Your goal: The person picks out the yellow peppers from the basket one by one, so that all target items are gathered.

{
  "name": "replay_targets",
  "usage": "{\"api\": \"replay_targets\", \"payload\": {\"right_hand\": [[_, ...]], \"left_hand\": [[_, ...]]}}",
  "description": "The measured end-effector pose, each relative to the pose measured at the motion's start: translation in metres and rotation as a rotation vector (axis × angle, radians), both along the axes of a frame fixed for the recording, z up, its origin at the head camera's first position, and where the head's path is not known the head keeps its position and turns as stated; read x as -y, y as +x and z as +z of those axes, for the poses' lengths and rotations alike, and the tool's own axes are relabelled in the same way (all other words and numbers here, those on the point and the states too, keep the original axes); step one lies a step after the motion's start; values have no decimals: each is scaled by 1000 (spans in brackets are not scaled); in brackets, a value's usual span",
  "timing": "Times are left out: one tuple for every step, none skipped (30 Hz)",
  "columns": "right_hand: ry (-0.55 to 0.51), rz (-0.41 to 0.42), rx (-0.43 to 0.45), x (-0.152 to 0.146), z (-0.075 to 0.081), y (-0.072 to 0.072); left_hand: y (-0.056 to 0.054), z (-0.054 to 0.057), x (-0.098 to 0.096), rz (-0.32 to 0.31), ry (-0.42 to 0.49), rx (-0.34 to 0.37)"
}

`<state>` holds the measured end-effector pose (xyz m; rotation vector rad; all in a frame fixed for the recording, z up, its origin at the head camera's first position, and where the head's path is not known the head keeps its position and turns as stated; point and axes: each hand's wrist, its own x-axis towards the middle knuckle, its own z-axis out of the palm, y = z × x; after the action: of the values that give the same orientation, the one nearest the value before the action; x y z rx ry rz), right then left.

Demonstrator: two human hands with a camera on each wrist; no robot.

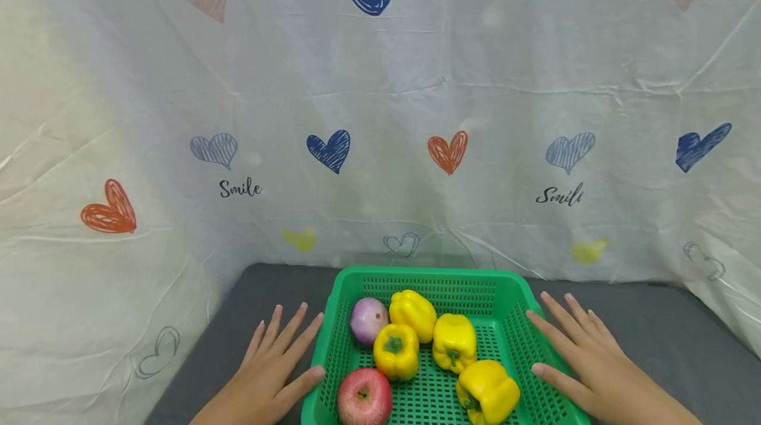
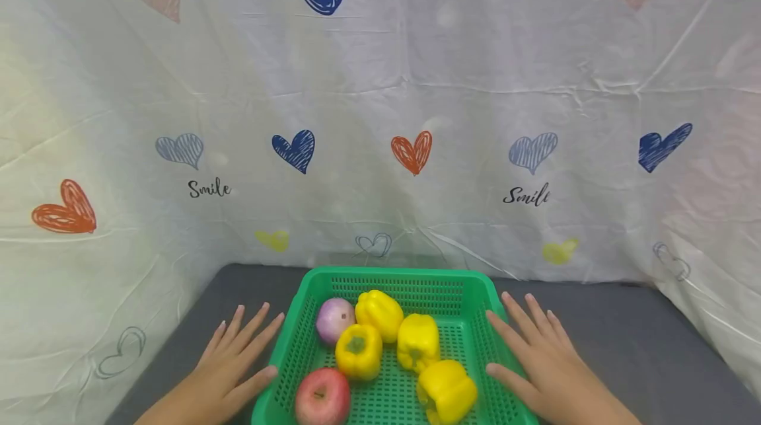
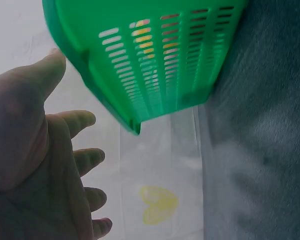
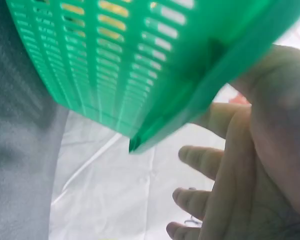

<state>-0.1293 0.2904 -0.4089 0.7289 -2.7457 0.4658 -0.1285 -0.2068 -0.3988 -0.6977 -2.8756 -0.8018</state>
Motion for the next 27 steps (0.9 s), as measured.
{"api": "replay_targets", "payload": {"right_hand": [[18, 5, -15, 1, 0, 0], [41, 12, -39, 2, -1, 0], [65, 19, -66, 4, -1, 0], [85, 33, -98, 5, -1, -1], [105, 44, -129, 6, -1, -1], [119, 63, -166, 7, 0, -2], [127, 88, -205, 8, 0, -2], [132, 116, -239, 9, 1, -3], [133, 144, -265, 11, 2, -3], [135, 172, -285, 12, 2, -3], [136, 196, -292, 14, 2, -2], [139, 219, -295, 16, 2, -1], [150, 234, -291, 19, 2, -1], [165, 241, -279, 21, 2, 1], [179, 248, -259, 22, 1, 2], [198, 244, -240, 24, 0, 3], [217, 239, -234, 26, 0, 5], [238, 232, -235, 27, -1, 6], [252, 228, -234, 28, -2, 7], [262, 226, -236, 29, -3, 8], [267, 228, -229, 31, -3, 8], [272, 229, -235, 32, -4, 8], [272, 240, -238, 33, -4, 8], [270, 248, -223, 35, -4, 8], [268, 257, -209, 36, -4, 8], [267, 260, -202, 38, -4, 8], [263, 265, -190, 39, -3, 7]], "left_hand": [[0, 0, -1, -7, -5, 6], [0, -1, -3, -14, -11, 9], [0, -2, -4, -23, -18, 12], [0, -2, -6, -32, -25, 16], [0, -2, -8, -41, -34, 21], [0, -3, -10, -52, -41, 20], [0, -4, -11, -65, -42, 14], [1, -4, -13, -78, -42, 9], [1, -5, -15, -91, -42, 5], [1, -6, -17, -104, -39, -5], [1, -7, -19, -117, -33, -9], [1, -9, -20, -130, -26, -18], [1, -10, -22, -143, -17, -17], [2, -12, -23, -156, -11, -14], [2, -14, -25, -171, -15, -19], [3, -15, -26, -189, -39, -51], [3, -17, -28, -206, -65, -86], [4, -19, -29, -229, -97, -137], [4, -21, -30, -255, -136, -201], [4, -23, -31, -281, -181, -280], [4, -24, -32, -304, -221, -362], [5, -26, -33, -322, -249, -446], [5, -27, -35, -336, -257, -508], [5, -29, -36, -352, -257, -558], [6, -29, -38, -359, -265, -603], [8, -30, -40, -364, -261, -630], [9, -31, -42, -366, -251, -648]]}}
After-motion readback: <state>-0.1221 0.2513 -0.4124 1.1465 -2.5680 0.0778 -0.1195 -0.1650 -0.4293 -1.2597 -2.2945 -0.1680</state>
